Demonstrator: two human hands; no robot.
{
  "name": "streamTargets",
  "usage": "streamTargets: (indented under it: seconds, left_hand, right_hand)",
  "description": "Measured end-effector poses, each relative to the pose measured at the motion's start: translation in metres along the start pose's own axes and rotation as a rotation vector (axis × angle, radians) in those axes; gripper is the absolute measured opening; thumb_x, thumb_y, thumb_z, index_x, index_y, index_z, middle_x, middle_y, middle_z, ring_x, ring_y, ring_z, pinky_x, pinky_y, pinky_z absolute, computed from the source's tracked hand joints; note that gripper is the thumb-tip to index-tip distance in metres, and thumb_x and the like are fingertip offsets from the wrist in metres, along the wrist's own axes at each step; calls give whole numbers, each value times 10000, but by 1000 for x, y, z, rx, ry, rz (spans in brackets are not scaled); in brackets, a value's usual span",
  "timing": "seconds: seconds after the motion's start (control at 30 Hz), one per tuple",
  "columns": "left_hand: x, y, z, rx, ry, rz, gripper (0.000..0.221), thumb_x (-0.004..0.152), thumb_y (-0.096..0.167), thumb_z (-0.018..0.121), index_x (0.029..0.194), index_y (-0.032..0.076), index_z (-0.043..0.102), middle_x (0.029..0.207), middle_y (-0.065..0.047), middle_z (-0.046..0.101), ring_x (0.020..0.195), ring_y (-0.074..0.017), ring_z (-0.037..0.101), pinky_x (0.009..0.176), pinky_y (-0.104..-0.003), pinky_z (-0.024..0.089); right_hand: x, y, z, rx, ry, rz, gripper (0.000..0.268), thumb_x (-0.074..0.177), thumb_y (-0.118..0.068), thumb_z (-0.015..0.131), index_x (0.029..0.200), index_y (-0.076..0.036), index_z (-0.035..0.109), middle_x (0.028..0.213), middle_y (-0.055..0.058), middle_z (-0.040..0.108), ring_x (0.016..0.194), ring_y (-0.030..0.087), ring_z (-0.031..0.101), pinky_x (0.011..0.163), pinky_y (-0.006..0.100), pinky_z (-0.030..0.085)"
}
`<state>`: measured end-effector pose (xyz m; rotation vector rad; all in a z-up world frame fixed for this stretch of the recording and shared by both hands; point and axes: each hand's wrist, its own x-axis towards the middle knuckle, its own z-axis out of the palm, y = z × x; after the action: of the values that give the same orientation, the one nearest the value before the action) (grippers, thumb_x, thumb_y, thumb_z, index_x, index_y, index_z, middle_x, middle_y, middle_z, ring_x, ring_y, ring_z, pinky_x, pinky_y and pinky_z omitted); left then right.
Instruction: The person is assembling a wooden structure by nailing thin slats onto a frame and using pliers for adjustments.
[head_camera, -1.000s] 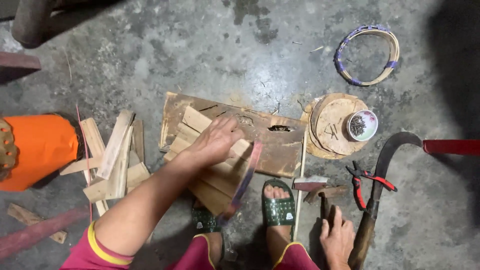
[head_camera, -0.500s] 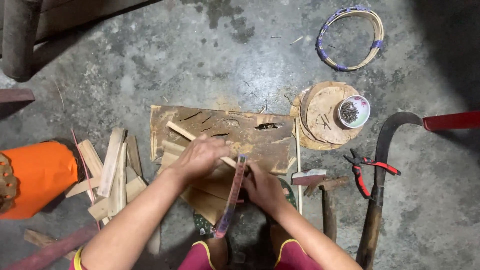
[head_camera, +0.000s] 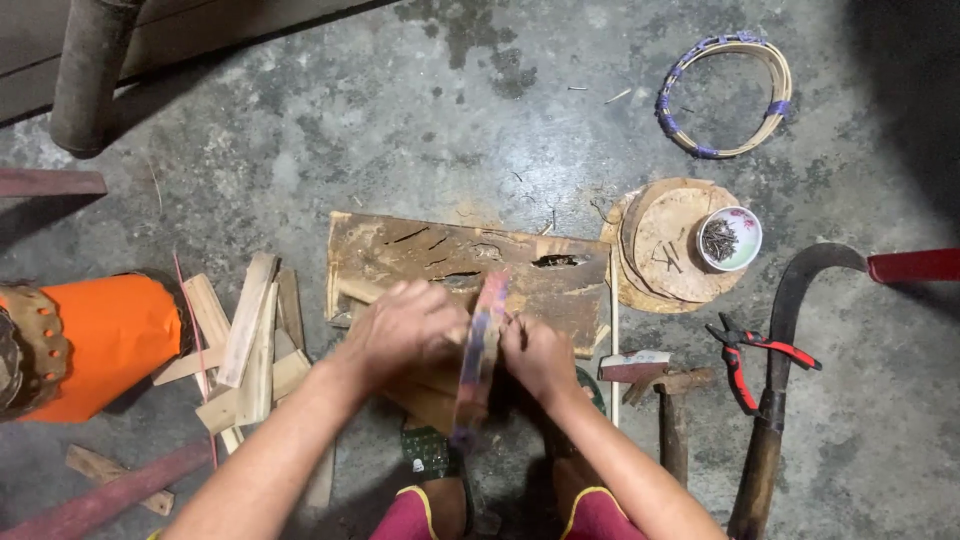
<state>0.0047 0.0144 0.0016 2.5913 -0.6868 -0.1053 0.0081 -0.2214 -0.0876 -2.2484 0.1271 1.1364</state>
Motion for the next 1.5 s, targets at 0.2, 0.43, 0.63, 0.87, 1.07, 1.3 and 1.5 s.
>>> streamTargets:
  seconds: [0.2,0.43,0.63,0.87,1.07,1.3,1.5]
  left_hand:
    - [26,-20,-23,-322,-455,-385,455,950,604,506,990,182,672,894,-76,586,903,-330,640,880,-494,509]
    - [35,-27,30,-511,-564,-630,183,834,276,698,810,104,757,803,-223,745,911,-432,735,797,-524,537]
    - [55,-22,28,-548,-621,-846,305,907,370,730,806,90,662,753,-21,676,612,-113,593,581,-251,541]
    - [75,-22,23,-751,-450,-1005,602,740,184,793,1307,248,601,1300,14,745,1032,-161,718,898,-348,589]
    - [89,-65,54,-671,-360,-627,339,894,341,774,1055,43,754,959,-188,704,964,-371,696,932,-463,526]
    - [67,-54,24,-587,-387,-564,338,912,359,686,1192,171,716,1076,-236,733,1121,-442,661,997,-535,505]
    - [57,-52,47,-568,-126,-828,317,834,336,789,1124,206,796,1007,-100,793,1068,-338,715,978,-443,541]
  right_hand:
    - [6,-15,-15,-1,48,-49,344,959,-410,502,904,-158,729,838,189,743,911,397,724,796,516,578]
    - [-29,17,-35,438,-6,-209,274,984,-152,484,1187,-80,652,851,174,760,790,302,731,666,445,605]
    - [-82,21,-40,277,-338,-608,801,836,5,539,1558,22,191,929,176,697,651,219,665,548,251,605]
    - [-69,20,-30,196,-113,-797,144,882,-114,532,954,-128,656,795,20,540,820,199,503,690,291,448]
    - [10,67,-16,310,174,-815,599,979,-557,378,1389,-203,633,1202,44,610,1086,290,682,910,392,545]
    - [-19,53,-36,377,69,-823,600,998,-451,327,1481,-139,501,1337,169,555,1214,422,603,1021,486,483]
    - [-38,27,-53,412,-3,-716,552,1036,-378,261,1525,-184,425,1257,242,579,1082,500,637,937,623,495]
